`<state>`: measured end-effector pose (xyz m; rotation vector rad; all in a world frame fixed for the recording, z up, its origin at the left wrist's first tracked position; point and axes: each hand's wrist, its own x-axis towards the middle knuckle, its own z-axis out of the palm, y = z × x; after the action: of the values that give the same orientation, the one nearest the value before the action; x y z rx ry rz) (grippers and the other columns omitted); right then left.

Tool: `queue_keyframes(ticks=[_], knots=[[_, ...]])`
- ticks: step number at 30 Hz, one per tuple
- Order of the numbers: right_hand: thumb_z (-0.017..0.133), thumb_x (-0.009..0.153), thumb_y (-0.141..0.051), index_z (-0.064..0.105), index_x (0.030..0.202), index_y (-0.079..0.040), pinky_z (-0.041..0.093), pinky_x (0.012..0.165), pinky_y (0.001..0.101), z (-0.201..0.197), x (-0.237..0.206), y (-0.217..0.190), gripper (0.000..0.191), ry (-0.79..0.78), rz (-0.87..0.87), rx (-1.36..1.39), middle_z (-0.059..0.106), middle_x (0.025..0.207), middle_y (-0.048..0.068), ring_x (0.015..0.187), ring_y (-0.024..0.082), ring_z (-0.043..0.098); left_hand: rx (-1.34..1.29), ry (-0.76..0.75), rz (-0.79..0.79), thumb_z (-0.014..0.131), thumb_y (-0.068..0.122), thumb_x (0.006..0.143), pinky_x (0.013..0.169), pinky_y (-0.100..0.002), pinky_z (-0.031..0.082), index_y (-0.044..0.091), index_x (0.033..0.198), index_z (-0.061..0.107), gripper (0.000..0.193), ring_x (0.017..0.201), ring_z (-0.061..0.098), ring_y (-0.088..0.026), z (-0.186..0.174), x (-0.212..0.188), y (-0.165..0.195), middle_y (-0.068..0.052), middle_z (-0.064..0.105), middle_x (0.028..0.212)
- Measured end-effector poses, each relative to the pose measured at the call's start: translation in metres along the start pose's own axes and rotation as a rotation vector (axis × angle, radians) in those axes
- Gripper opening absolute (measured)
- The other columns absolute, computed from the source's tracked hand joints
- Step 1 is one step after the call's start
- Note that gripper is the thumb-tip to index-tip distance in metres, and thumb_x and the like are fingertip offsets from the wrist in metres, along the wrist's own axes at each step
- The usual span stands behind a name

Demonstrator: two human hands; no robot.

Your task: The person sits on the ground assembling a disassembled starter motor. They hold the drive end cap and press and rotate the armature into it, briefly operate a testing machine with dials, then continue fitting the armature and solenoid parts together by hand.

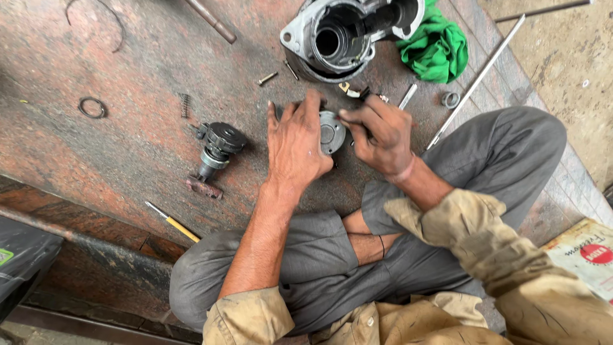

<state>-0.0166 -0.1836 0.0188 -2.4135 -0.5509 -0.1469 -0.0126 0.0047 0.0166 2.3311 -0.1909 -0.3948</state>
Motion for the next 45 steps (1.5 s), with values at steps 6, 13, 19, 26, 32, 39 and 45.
queue_keyframes(ticks=[6,13,19,26,32,39,45], knots=[[0.083,0.076,-0.002,0.077,0.099,-0.012,0.043,0.069,0.0393,-0.003,0.020,0.018,0.026,-0.095,-0.146,0.011,0.061,0.080,0.005,0.072,0.027,0.057,0.022,0.051,0.033,0.071,-0.001,0.058,0.115,-0.071,0.025,-0.006,0.136,0.035,0.086,0.115,0.061,-0.041,0.009,0.000,-0.008,-0.021,0.069,0.111],[0.082,0.080,-0.006,0.077,0.106,-0.013,0.044,0.073,0.0373,-0.022,0.020,0.025,0.027,-0.227,-0.195,0.066,0.063,0.084,0.002,0.077,0.023,0.062,-0.022,-0.058,-0.022,0.073,-0.004,0.058,0.119,-0.069,0.023,0.003,0.133,0.039,0.083,0.119,0.062,-0.037,0.009,0.001,-0.007,-0.016,0.070,0.110],[0.080,0.081,-0.004,0.076,0.107,-0.012,0.047,0.069,0.0388,-0.013,0.028,0.039,0.028,-0.236,-0.270,0.025,0.060,0.083,0.005,0.075,0.025,0.061,-0.026,0.002,0.058,0.074,-0.005,0.050,0.114,-0.071,0.024,0.000,0.136,0.038,0.093,0.115,0.062,-0.038,0.003,0.002,-0.006,-0.014,0.068,0.119],[0.075,0.082,-0.004,0.073,0.108,-0.011,0.048,0.066,0.0386,-0.012,0.024,0.045,0.027,-0.290,-0.196,0.042,0.063,0.084,0.006,0.072,0.025,0.061,-0.005,-0.042,0.020,0.077,-0.003,0.051,0.115,-0.071,0.023,0.005,0.131,0.041,0.087,0.116,0.062,-0.037,-0.002,0.004,-0.004,-0.012,0.069,0.114],[0.076,0.089,-0.003,0.072,0.108,-0.010,0.045,0.072,0.0395,-0.013,0.021,0.032,0.021,-0.191,-0.106,0.130,0.067,0.093,0.005,0.079,0.023,0.064,-0.009,-0.030,0.036,0.074,-0.004,0.055,0.116,-0.071,0.025,0.001,0.134,0.038,0.087,0.117,0.062,-0.038,0.002,0.003,-0.010,-0.013,0.069,0.115],[0.077,0.081,0.000,0.078,0.107,-0.013,0.043,0.064,0.0386,-0.018,0.025,0.033,0.029,-0.283,-0.259,0.017,0.059,0.080,0.005,0.069,0.023,0.057,-0.010,-0.008,0.029,0.072,-0.004,0.058,0.116,-0.070,0.025,-0.002,0.139,0.036,0.089,0.116,0.062,-0.038,0.002,0.000,-0.009,-0.015,0.069,0.115],[0.076,0.080,-0.001,0.075,0.107,-0.013,0.045,0.069,0.0395,-0.017,0.022,0.039,0.029,-0.268,-0.320,0.034,0.059,0.083,0.003,0.072,0.024,0.057,-0.002,-0.036,0.028,0.072,-0.004,0.055,0.117,-0.069,0.024,-0.002,0.139,0.035,0.091,0.117,0.062,-0.037,0.002,0.001,-0.009,-0.015,0.070,0.112]])
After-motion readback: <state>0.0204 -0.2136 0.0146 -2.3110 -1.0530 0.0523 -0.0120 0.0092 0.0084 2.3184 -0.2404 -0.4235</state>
